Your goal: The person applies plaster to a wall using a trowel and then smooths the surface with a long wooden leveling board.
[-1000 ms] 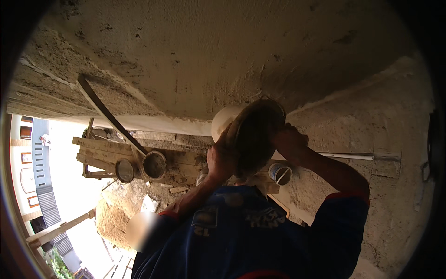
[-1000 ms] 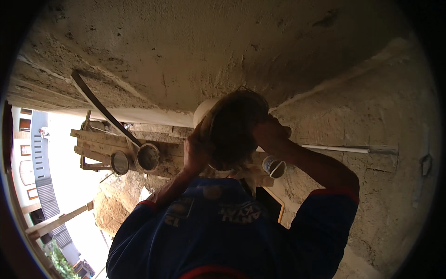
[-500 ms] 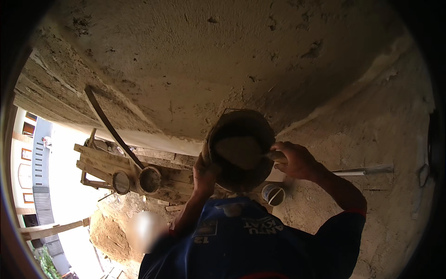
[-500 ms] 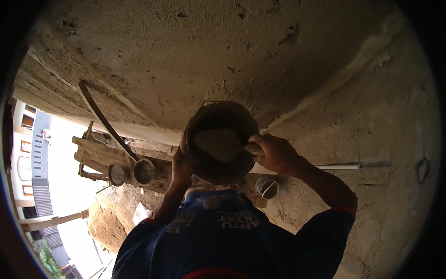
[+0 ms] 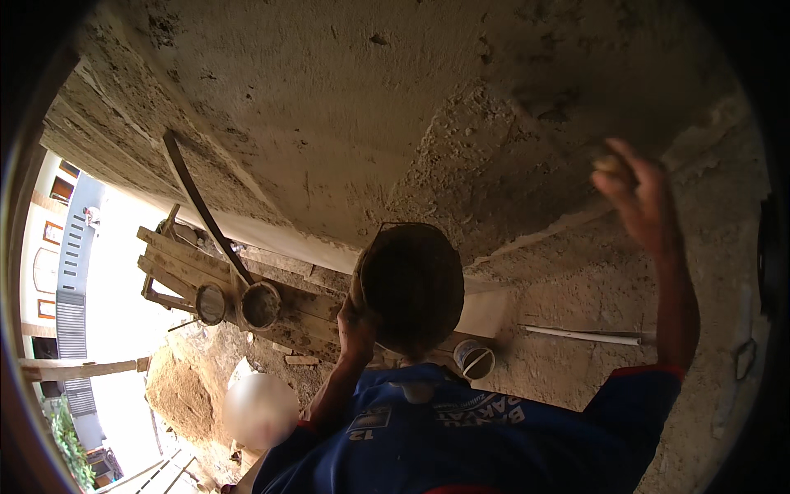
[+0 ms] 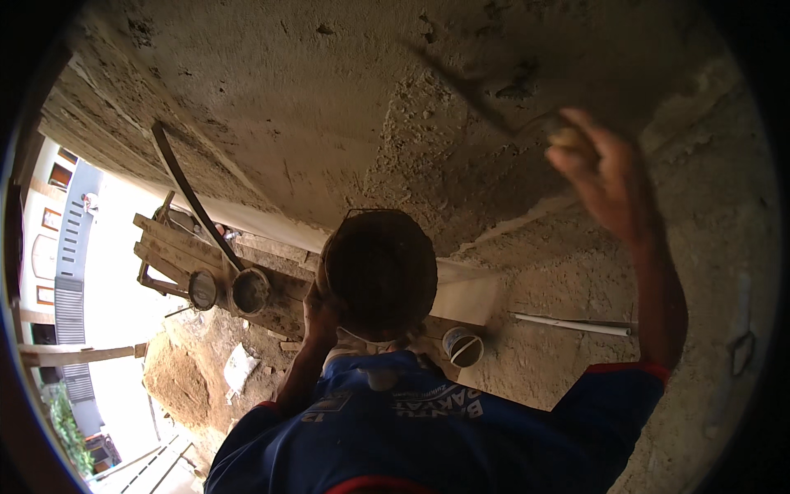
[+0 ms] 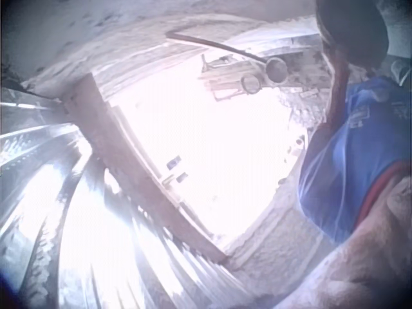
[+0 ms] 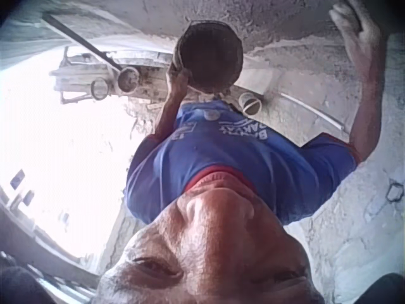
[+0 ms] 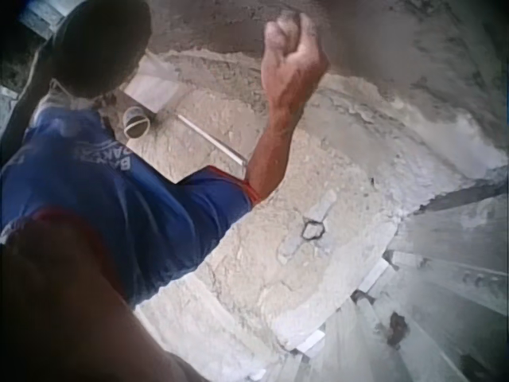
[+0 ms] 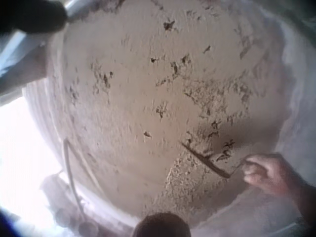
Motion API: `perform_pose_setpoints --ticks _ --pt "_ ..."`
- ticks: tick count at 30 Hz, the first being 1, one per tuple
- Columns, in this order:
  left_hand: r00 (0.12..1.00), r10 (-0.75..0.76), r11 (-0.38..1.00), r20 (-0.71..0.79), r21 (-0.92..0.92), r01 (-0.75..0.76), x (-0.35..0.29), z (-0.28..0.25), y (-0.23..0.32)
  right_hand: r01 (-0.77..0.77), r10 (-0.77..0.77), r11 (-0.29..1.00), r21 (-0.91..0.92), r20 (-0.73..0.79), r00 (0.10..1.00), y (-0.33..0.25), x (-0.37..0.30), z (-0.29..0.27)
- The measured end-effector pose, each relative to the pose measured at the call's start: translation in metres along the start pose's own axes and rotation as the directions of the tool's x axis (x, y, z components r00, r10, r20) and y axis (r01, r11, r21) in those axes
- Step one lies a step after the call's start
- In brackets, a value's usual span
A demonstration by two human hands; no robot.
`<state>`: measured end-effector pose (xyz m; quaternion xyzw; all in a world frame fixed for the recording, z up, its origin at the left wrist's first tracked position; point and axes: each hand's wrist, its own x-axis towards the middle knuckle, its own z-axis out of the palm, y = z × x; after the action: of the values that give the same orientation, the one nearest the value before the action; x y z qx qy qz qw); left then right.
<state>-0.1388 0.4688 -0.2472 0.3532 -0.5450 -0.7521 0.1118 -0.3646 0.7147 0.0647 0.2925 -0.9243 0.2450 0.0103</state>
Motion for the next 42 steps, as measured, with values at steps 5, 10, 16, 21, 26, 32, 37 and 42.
perform_pose_setpoints --ticks 5,10,16,21,26,32,37,42 --pt "0.991 0.083 0.995 0.108 -0.071 -0.076 -0.012 0.021 0.019 -0.014 0.035 0.99 -0.137 0.156 0.987 0.002 -0.047 -0.01" --pt "0.977 0.095 0.91 0.191 0.381 -0.162 -0.013 0.062 0.036 0.292 -0.123 0.916 -0.273 0.502 0.856 0.058 -0.087 0.082" --pt "0.905 0.248 0.772 0.345 0.494 -0.4 -0.027 0.113 0.055 0.418 -0.021 0.629 -0.656 0.523 0.852 0.074 -0.11 0.162" --pt "0.804 0.364 0.637 0.47 0.505 -0.583 -0.038 0.146 0.061 0.092 0.066 0.947 -0.309 0.466 0.882 0.128 -0.143 0.16" --pt "0.884 0.236 0.83 0.403 0.39 -0.399 -0.038 0.148 0.054 0.088 -0.104 0.994 0.058 0.424 0.9 0.148 -0.162 0.171" --pt "0.918 0.131 0.991 0.373 -0.067 -0.114 -0.044 0.147 0.047 0.114 -0.122 0.992 0.046 0.303 0.945 0.131 -0.154 0.096" --pt "0.961 0.084 0.996 0.262 0.006 -0.089 -0.045 0.125 0.032 0.021 -0.05 0.997 0.07 0.45 0.892 0.079 -0.119 0.003" --pt "0.984 -0.067 0.982 0.166 0.187 0.035 -0.038 0.122 0.005 0.013 -0.039 0.999 0.046 0.623 0.781 0.099 -0.088 -0.008"
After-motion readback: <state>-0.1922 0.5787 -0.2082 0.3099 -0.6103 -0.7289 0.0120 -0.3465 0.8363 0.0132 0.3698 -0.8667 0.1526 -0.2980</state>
